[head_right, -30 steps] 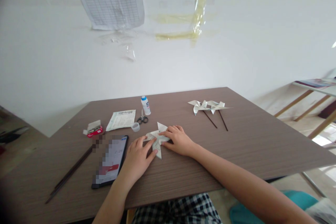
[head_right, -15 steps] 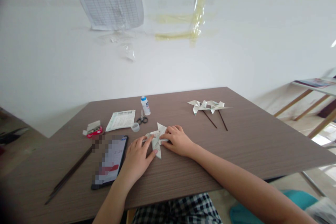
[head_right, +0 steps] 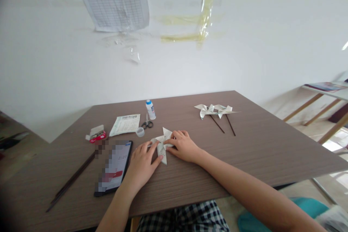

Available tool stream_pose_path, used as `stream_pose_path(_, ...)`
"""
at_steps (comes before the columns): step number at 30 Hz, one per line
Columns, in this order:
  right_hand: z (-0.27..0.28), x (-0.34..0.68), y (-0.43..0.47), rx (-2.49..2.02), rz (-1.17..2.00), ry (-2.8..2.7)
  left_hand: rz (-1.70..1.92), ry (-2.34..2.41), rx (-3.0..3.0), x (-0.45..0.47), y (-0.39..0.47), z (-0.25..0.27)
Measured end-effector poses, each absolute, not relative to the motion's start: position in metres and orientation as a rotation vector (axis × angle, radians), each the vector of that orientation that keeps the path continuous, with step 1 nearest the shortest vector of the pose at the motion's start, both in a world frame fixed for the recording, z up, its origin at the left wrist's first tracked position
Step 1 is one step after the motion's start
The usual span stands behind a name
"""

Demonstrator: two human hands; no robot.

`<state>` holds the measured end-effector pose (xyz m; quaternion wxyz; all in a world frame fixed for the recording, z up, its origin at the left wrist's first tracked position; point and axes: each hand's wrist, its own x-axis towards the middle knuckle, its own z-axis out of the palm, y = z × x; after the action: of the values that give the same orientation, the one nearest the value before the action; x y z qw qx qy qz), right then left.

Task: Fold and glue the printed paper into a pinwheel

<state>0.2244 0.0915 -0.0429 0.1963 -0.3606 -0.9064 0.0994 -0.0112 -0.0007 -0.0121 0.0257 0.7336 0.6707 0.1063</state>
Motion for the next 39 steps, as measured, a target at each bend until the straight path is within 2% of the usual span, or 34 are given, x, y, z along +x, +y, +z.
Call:
stream_pose_path(19,-0.034,0.224,0.101,-1.068,0.420,-2.568,0.315,2.083,2.309,-0.012,0.000,-0.018)
stream_pose_path(39,-0.030,0.223,0.095,-1.061,0.334,-2.599,0.302,2.092,2.333,-0.014,0.001,-0.022)
